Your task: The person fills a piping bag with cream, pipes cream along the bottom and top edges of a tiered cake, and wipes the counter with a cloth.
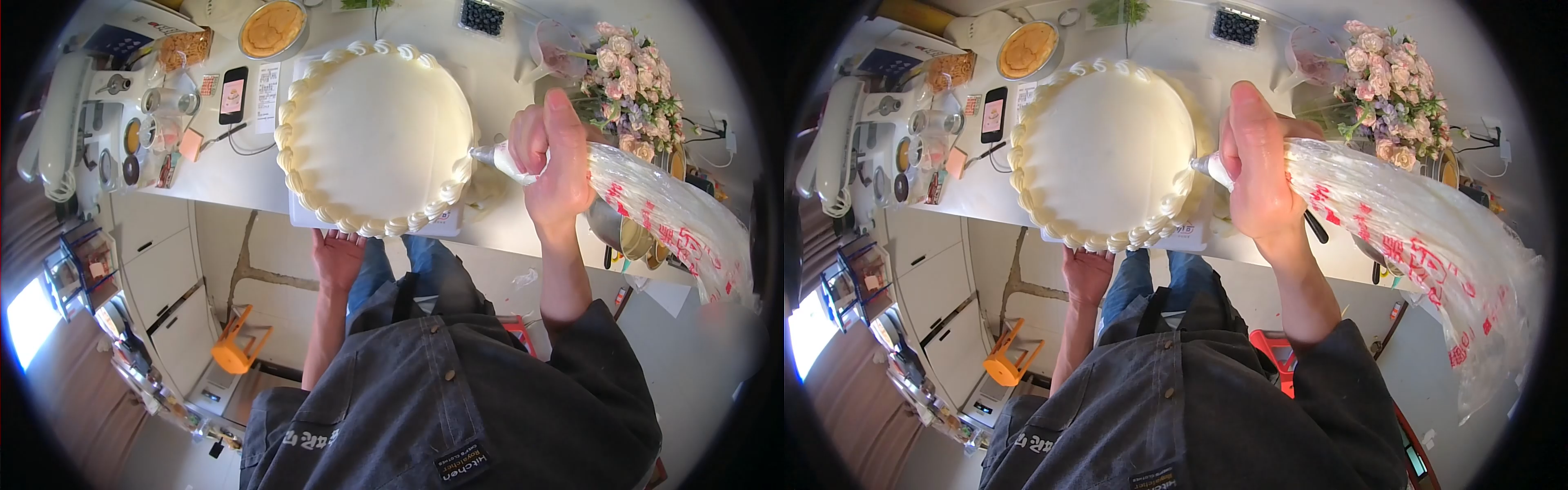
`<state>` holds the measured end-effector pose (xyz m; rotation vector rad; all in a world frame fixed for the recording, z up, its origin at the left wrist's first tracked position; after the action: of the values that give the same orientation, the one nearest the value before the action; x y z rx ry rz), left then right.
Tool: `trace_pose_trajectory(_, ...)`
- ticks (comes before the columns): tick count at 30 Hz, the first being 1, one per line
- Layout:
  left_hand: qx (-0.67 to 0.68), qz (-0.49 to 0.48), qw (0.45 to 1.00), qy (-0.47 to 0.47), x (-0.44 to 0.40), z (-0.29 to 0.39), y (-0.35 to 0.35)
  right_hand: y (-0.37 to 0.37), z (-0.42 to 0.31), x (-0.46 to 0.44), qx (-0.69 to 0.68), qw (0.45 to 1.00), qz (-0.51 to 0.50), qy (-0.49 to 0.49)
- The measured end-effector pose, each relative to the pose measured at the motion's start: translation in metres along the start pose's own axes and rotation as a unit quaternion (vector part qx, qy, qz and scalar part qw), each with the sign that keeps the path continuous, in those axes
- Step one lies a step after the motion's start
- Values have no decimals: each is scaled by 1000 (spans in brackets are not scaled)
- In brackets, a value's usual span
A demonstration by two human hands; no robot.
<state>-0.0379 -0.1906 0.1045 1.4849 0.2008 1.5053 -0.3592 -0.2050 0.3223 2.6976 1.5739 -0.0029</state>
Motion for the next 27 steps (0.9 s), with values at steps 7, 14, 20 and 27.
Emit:
trace_pose_trajectory(7, -7, -14, 1000, 4, 0, 0, -1, 6, -14, 6, 2, 999, 31, 29)
trace_pose_trajectory(14, -7, 15, 1000, 3, -2, 1, -5, 3, -3, 1, 1, 1000, 11, 18)
trace_pose_trajectory(20, -8, -6, 1000, 8, 1, -2, 4, 10, -9, 6, 12, 1000, 25, 0)
trace_pose_trajectory(27, -22, -9, 1000, 1, 0, -1, -1, 10, -10, 2, 40, 998, 36, 35)
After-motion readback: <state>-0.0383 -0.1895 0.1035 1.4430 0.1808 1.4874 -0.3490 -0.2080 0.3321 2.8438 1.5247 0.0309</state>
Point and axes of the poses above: each hand's wrist, its own x-axis away from the middle knuckle, its own y-axis out of the palm, z = x × y, the point moved 1 cm from there along -x, towards the middle knuckle, and after that the axes turned 14 degrees about y, right-handed, at the moved point
